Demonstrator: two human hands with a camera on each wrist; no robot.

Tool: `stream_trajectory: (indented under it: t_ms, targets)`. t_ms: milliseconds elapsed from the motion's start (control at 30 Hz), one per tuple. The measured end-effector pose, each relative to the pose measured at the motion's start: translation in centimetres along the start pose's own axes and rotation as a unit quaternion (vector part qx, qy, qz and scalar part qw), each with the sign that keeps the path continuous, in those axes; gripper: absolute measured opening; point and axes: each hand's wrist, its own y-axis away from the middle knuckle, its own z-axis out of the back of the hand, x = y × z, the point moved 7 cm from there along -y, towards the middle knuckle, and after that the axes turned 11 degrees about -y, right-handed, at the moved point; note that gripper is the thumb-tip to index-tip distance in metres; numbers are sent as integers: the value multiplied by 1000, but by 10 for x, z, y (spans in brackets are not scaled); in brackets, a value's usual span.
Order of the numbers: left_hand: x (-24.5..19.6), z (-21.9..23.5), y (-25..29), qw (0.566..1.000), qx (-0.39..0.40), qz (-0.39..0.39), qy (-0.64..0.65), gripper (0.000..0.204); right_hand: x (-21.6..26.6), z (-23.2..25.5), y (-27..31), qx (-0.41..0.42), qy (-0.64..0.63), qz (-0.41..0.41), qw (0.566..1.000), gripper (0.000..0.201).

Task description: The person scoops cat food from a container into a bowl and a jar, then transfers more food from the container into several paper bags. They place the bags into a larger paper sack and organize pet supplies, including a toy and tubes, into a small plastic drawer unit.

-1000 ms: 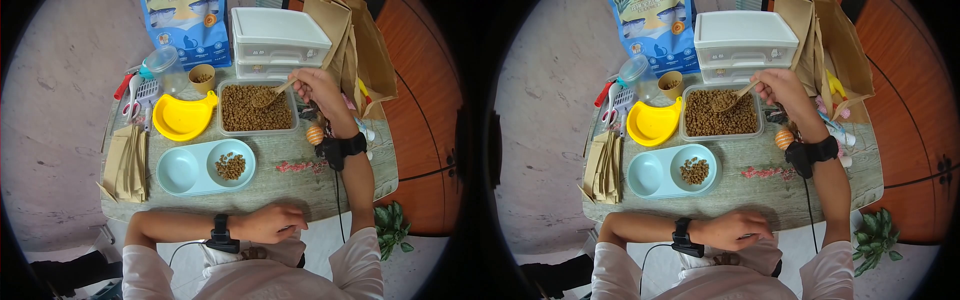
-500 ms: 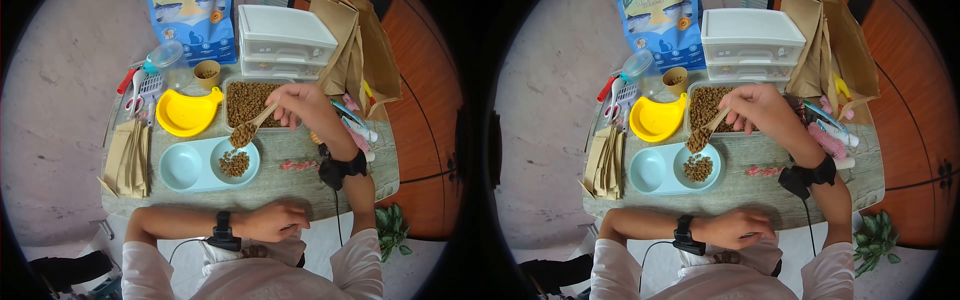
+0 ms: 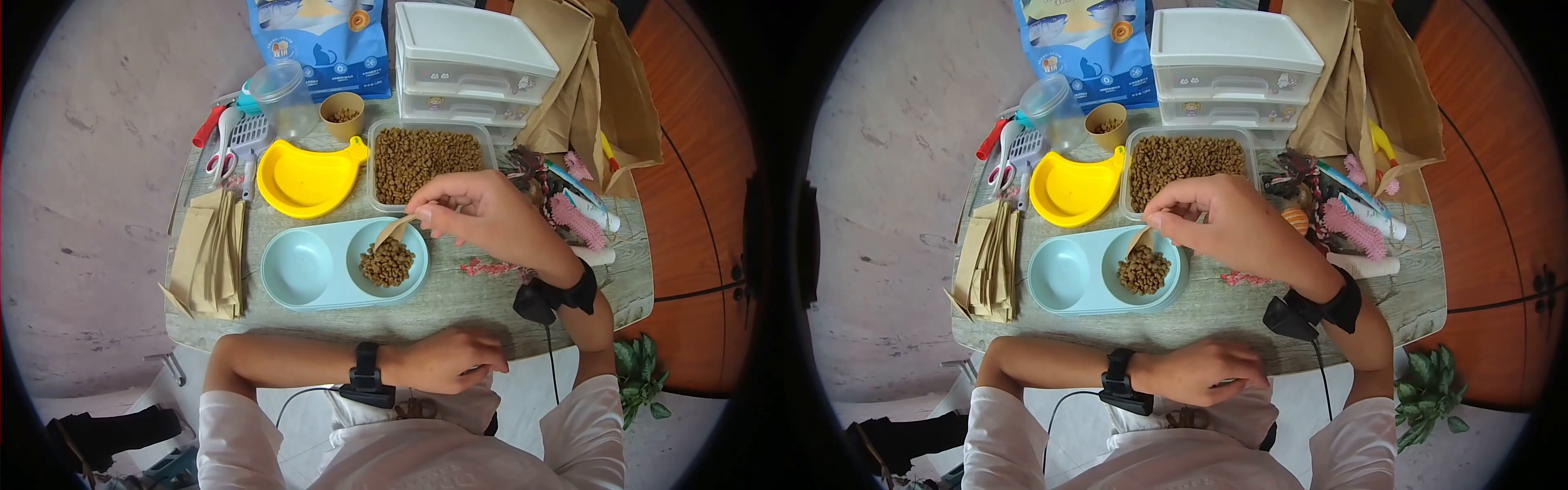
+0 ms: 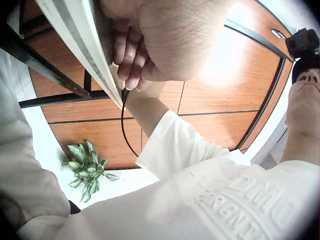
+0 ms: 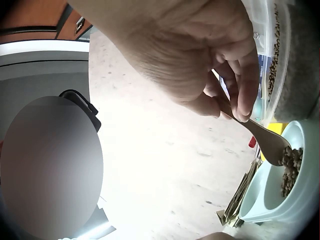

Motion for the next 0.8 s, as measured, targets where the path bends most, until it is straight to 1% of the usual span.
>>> stream_trajectory:
  t_ms: [133, 200, 333, 400, 433, 500, 533, 600, 633, 700, 733, 800]
  targets:
    - [1, -1, 0, 1000, 1, 3, 0, 20, 4, 2, 1, -21, 4, 29, 999, 18]
    - [1, -1, 0, 1000, 3, 6, -1, 20, 12, 5, 3, -43, -5, 87, 995, 19]
    - [2, -1, 0, 1000, 0, 12, 0, 21, 12, 4, 6, -49, -6, 76, 996, 20]
    - [2, -1, 0, 1000, 2, 12, -1, 21, 3, -5, 5, -2, 17, 68, 998, 21]
    - [2, -2, 0, 1000, 3, 11, -2, 21, 10, -7, 6, -3, 16, 68, 998, 21]
    - [2, -2, 0, 1000, 4, 10, -4, 21, 8, -10, 8, -1, 55, -68, 996, 22]
    - [1, -1, 0, 1000, 3, 11, -2, 21, 1, -10, 6, -1, 55, -68, 996, 22]
    - [2, -1, 0, 1000, 2, 12, -1, 21, -3, -3, 2, -49, 55, 55, 996, 23]
    - [1, -1, 0, 1000, 0, 8, -2, 21, -1, -2, 2, -49, 55, 55, 996, 23]
    - [1, -1, 0, 1000, -2, 5, -2, 21, -3, 4, 3, -81, 62, 15, 995, 21]
    - [1, -1, 1, 1000, 1, 5, -5, 22, -3, 4, 2, -81, 62, 14, 995, 21]
    - [0, 0, 0, 1000, 3, 5, -7, 22, 9, 8, 3, -121, 80, 96, 985, 19]
